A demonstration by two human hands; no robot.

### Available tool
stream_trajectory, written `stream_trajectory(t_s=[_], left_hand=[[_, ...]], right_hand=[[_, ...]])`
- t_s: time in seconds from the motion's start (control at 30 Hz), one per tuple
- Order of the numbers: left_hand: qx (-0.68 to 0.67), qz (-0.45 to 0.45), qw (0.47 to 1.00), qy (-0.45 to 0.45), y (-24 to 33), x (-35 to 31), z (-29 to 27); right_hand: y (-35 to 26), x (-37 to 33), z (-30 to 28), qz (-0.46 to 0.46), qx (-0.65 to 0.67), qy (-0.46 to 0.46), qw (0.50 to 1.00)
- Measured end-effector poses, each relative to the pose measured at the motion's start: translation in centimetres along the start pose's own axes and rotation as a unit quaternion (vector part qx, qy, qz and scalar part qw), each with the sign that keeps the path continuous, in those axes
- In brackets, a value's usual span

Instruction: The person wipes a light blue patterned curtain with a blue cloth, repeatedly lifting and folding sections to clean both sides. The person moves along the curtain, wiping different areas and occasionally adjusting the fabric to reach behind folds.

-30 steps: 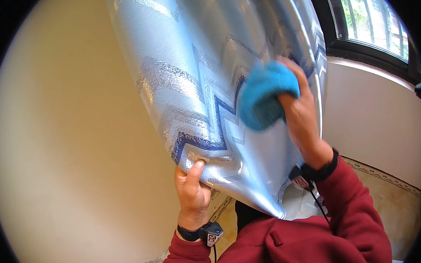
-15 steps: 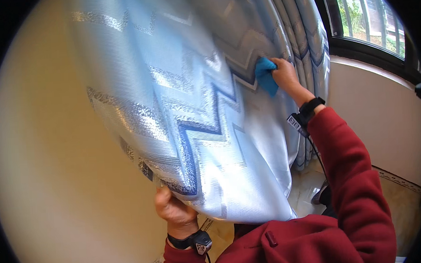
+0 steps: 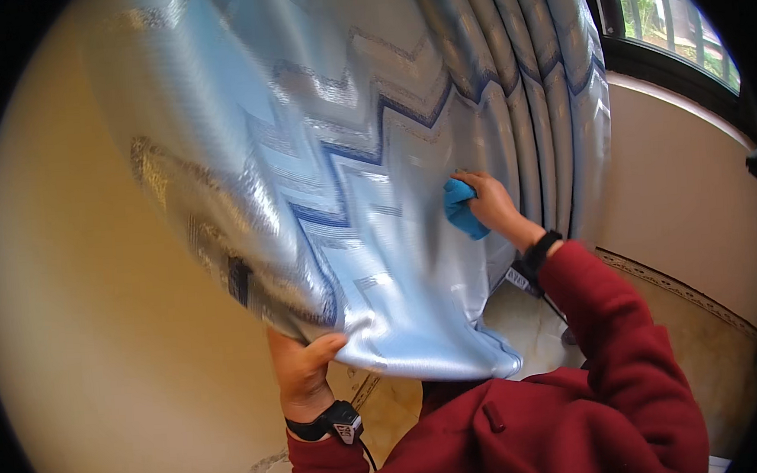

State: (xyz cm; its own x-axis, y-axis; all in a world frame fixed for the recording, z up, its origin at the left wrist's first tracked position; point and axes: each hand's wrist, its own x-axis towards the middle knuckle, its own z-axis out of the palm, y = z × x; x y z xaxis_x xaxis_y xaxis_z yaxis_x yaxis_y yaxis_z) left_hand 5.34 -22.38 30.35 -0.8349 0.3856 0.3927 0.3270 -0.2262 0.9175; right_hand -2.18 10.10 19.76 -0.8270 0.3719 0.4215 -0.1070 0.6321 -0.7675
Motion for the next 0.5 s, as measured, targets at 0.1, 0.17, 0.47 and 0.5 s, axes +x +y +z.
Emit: stream_trajectory(t_s=[0.1, 0.17, 0.47, 0.5], left_hand=[[0.093, -0.137, 0.986, 0.03, -4.6, 0.5, 1.4], [-0.004, -0.128, 0.992, 0.018, -9.0, 0.1, 3.4], [-0.253, -0.132, 0.954, 0.09, -11.5, -3.7, -0.5], [-0.216, -0.096, 0.97, 0.054, -10.6, -4.0, -0.6]], right_hand=[[-1.4, -3.7, 1.5, -0.06, 0.208, 0.058, 0.974], [-4.2, -6.0, 2.7, -0.168, 0.258, 0.041, 0.951], [4.6, -13.2, 5.6, -0.212, -0.145, -0.306, 0.917], [6.2, -13.5, 5.0, -0.132, -0.085, -0.324, 0.933]])
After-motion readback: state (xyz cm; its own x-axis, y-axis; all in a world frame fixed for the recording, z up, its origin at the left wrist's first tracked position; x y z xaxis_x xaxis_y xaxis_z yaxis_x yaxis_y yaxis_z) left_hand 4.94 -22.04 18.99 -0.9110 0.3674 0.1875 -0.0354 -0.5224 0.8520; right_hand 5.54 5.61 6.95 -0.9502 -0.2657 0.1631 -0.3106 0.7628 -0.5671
